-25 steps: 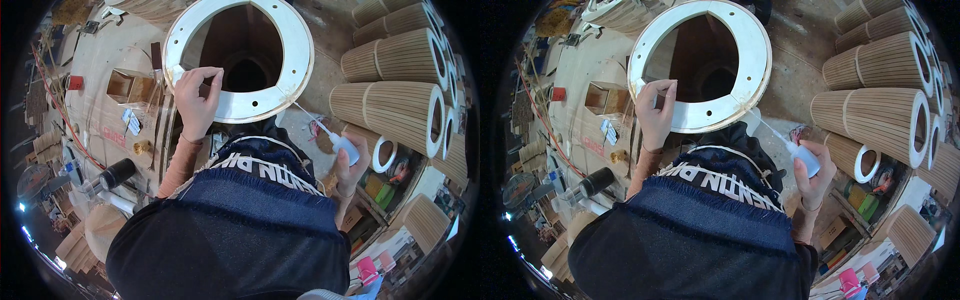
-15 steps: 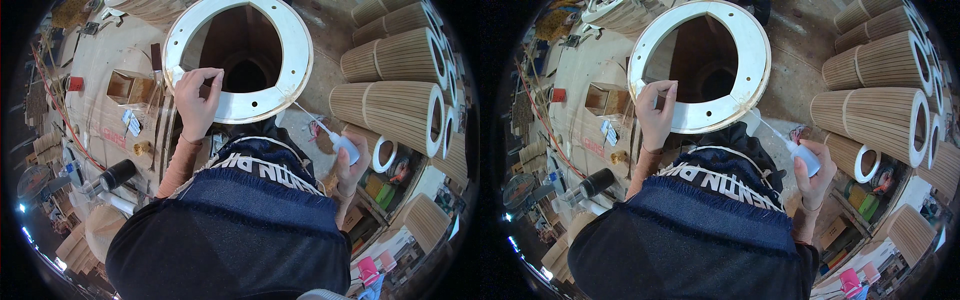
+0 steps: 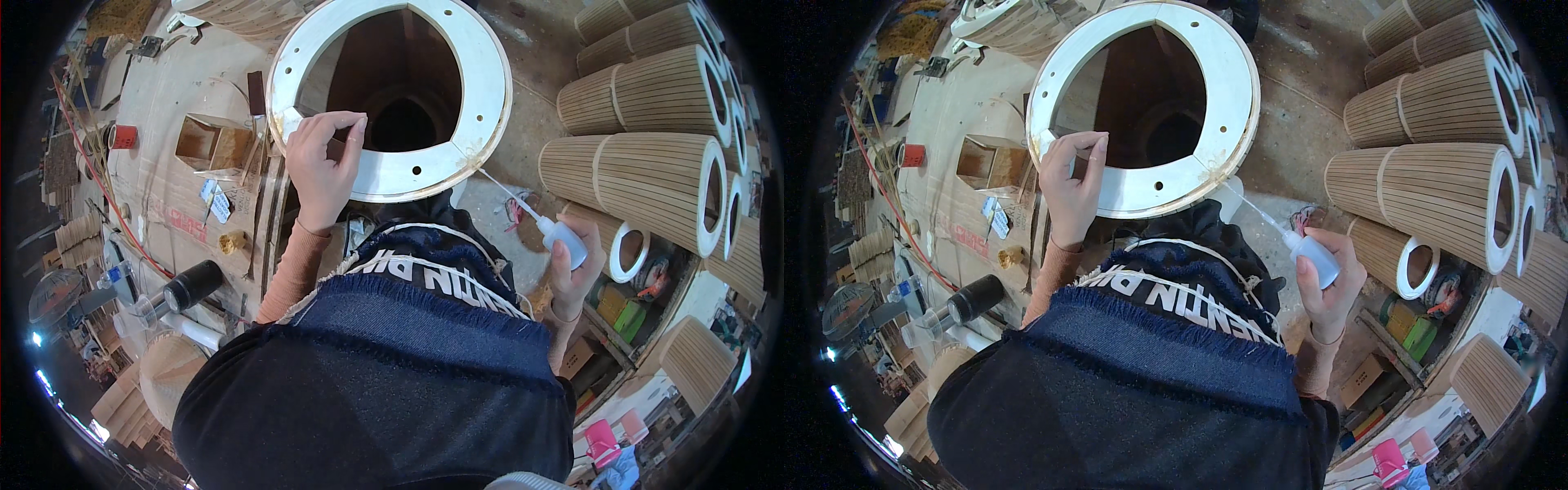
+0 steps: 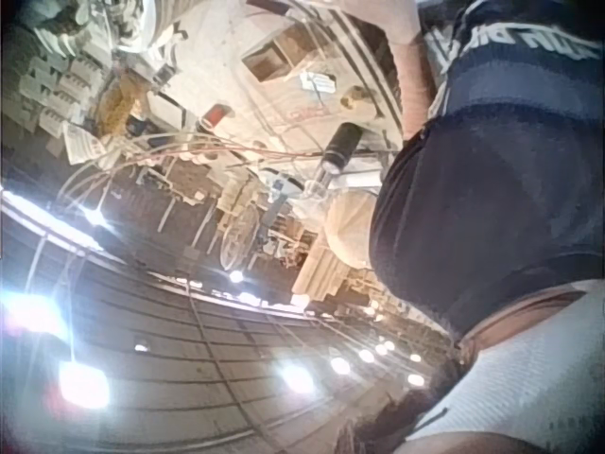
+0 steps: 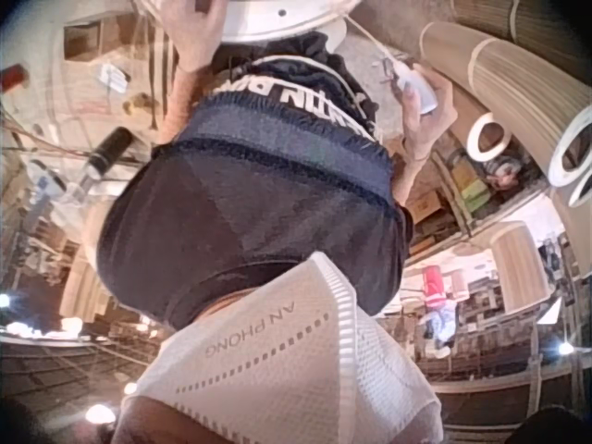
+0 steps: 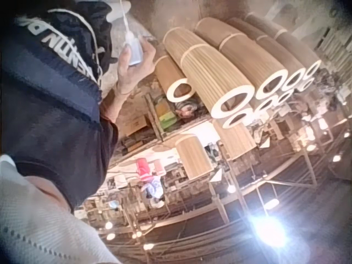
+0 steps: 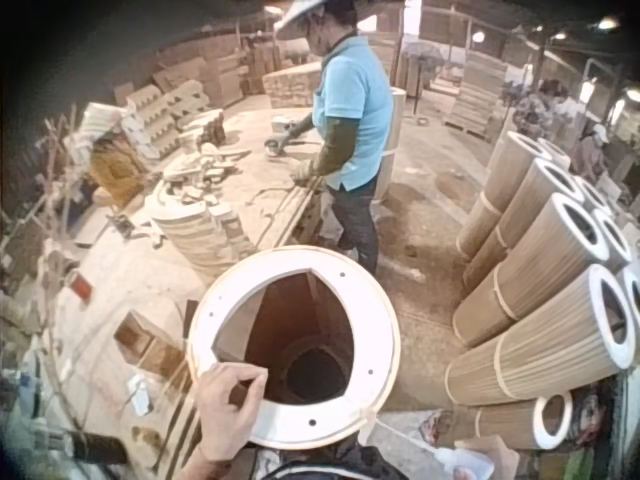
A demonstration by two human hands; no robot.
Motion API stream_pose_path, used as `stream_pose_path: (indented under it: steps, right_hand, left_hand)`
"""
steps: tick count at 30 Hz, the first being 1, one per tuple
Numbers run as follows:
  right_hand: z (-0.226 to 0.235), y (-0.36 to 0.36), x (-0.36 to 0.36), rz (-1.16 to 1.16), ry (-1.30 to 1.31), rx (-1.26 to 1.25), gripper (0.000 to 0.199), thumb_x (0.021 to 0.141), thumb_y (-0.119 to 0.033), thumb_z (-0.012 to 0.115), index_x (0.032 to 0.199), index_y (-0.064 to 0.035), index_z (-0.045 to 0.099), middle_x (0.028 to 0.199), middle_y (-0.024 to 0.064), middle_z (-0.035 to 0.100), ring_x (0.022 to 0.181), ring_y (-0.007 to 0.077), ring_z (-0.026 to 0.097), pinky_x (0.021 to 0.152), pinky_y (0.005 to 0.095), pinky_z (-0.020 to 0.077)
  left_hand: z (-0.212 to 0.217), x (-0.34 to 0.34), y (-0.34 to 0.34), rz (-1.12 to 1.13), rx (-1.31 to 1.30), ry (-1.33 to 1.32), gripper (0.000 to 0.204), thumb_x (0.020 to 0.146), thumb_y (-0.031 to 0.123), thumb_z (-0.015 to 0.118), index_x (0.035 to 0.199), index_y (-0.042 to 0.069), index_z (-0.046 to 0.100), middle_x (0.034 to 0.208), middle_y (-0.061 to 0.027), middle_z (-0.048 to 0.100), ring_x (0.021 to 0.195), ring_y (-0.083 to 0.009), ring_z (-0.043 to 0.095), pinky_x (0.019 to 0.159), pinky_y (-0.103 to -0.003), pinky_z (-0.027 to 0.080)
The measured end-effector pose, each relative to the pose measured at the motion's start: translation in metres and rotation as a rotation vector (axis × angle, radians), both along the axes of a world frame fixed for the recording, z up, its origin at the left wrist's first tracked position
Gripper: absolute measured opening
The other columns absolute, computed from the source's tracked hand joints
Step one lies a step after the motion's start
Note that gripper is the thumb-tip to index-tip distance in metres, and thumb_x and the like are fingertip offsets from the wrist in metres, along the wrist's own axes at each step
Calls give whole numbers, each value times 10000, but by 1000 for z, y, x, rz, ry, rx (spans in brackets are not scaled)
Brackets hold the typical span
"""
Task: Applying glue and assembling wooden slats onto a circular frame for a large cylindrical object.
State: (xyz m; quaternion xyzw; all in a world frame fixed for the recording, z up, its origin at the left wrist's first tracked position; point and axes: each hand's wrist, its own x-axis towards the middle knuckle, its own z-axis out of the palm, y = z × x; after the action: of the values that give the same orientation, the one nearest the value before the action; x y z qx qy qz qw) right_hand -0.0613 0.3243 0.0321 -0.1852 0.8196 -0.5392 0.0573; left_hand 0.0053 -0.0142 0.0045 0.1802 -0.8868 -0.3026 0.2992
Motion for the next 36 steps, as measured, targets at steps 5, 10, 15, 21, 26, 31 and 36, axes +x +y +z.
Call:
stream_pose_path:
  steps: [5,10,15,21,26,31,36]
  right_hand:
    - [-1,-1,0,-22,8,15,338,852,-250,691,1045,20,631,776,75,651,675,109,591,611,223,444]
    - [-2,-2,1,-15,12,3,335,855,-252,689,1044,19,632,776,71,647,679,105,587,616,219,440]
    - [-3,-2,3,-40,9,-5,334,861,-252,683,1044,23,631,779,69,649,673,99,577,608,219,434]
    - [-1,-4,2,-51,12,-26,347,866,-266,679,1042,29,631,783,69,654,672,101,584,608,218,438]
    - [-1,-5,4,-31,-2,-10,363,870,-283,676,1046,31,632,789,70,664,681,104,595,616,224,452]
    - [-3,-7,4,-32,11,-8,358,872,-283,676,1043,28,635,782,67,665,674,100,592,617,223,454]
    - [-4,-8,4,-20,-13,-29,336,878,-262,670,1047,26,636,787,64,661,673,94,583,617,221,448]
  left_hand:
    - [1,0,0,-3,-9,-3,35,838,113,708,873,110,708,877,-14,699,845,-204,630,775,-328,432]
    - [1,0,0,-3,-5,3,36,837,111,707,873,107,707,875,-20,699,840,-207,632,774,-328,437]
    - [1,0,0,-1,0,12,36,837,106,706,872,104,706,869,-26,697,836,-210,634,775,-331,443]
    - [1,-1,1,-6,-15,23,37,836,99,704,873,103,706,870,-24,698,836,-209,634,772,-331,445]
    - [0,-1,0,-6,-4,24,39,835,94,704,874,99,706,865,-25,696,834,-210,632,773,-329,445]
    - [0,0,0,-4,4,12,40,834,93,706,874,94,705,862,-28,694,835,-211,632,774,-327,446]
    - [1,-2,0,-11,-13,42,49,828,92,710,876,97,706,865,-39,693,838,-224,630,775,-336,445]
